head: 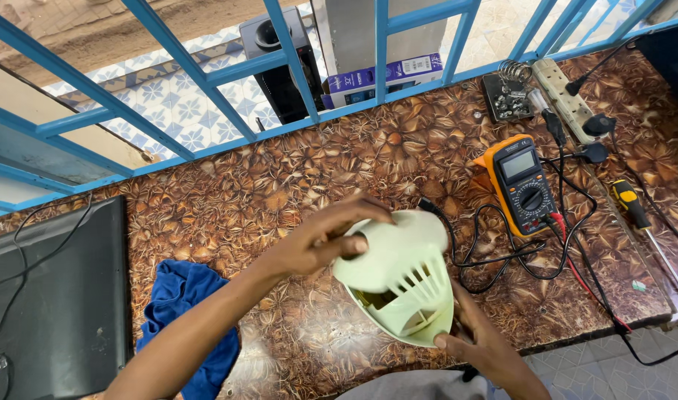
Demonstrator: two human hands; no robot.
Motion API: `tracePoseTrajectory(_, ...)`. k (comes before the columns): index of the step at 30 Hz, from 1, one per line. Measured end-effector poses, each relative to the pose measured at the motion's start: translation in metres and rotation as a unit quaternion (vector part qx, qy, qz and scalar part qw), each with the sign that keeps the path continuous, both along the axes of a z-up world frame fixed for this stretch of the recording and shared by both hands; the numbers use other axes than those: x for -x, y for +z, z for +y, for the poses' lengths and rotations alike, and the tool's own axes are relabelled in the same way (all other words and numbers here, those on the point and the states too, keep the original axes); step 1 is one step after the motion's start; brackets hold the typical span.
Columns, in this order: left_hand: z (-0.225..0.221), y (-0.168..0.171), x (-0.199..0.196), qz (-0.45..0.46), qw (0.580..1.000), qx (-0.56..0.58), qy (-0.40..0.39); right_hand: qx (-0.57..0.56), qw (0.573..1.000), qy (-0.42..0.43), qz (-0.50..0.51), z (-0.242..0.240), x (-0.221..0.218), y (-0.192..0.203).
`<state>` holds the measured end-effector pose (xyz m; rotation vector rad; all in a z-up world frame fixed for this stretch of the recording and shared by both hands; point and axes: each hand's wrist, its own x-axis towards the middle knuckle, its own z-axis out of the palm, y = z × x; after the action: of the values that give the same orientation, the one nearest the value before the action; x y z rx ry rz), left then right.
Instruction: The person disassembles a plastic electric kettle by removing screws with a screwdriver and prying the casing apart by hand.
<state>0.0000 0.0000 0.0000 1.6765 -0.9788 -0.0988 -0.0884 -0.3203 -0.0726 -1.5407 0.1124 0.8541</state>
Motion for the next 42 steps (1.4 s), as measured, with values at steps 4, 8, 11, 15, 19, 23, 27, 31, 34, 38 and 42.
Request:
tracePoseTrajectory(4, 0.02, -0.063, -0.014, 0.172, 0.957, 0.232, -0.011, 0.017, 0.999, -0.002, 0.029, 0.001, -0.002, 0.001)
tracePoseTrajectory(8, 0.008, -0.075, -0.012, 0.239, 0.893, 0.379, 0.031, 0.027, 1.0, 0.007, -0.005, 0.0, -0.002, -0.001)
tracePoseTrajectory(11, -0.004, -0.067, -0.01, 0.198, 0.9, 0.382, 0.071, 0.049, 0.999, 0.008, 0.011, 0.002, -0.004, 0.005)
tracePoseTrajectory(15, -0.005, -0.077, -0.007, 0.205, 0.877, 0.418, 0.122, -0.011, 0.999, -0.035, 0.031, 0.004, -0.005, 0.005)
tracePoseTrajectory(19, 0.001, -0.098, 0.021, 0.184, 0.877, 0.425, 0.124, 0.01, 0.996, -0.078, 0.046, 0.0, -0.002, -0.004)
tracePoseTrajectory(23, -0.008, -0.103, 0.053, 0.031, 0.938, 0.191, 0.286, 0.038, 0.984, -0.097, -0.143, -0.008, -0.009, -0.043)
tracePoseTrajectory(27, -0.033, -0.064, 0.063, 0.116, 0.903, 0.197, 0.365, 0.302, 0.935, -0.073, -0.168, 0.016, -0.04, -0.067)
tracePoseTrajectory(31, -0.039, -0.076, 0.063, 0.118, 0.885, 0.214, 0.396, 0.284, 0.895, -0.089, -0.333, 0.021, -0.046, -0.141)
tracePoseTrajectory(34, -0.034, -0.089, 0.057, 0.136, 0.881, 0.188, 0.411, 0.151, 0.85, -0.064, -0.501, 0.025, -0.05, -0.162)
tracePoseTrajectory(38, -0.019, -0.133, 0.052, 0.135, 0.865, 0.204, 0.439, 0.172, 0.814, -0.049, -0.553, 0.034, -0.049, -0.132)
tracePoseTrajectory(42, -0.029, -0.081, 0.051, 0.119, 0.859, 0.202, 0.454, 0.133, 0.813, -0.107, -0.557, 0.013, -0.047, -0.135)
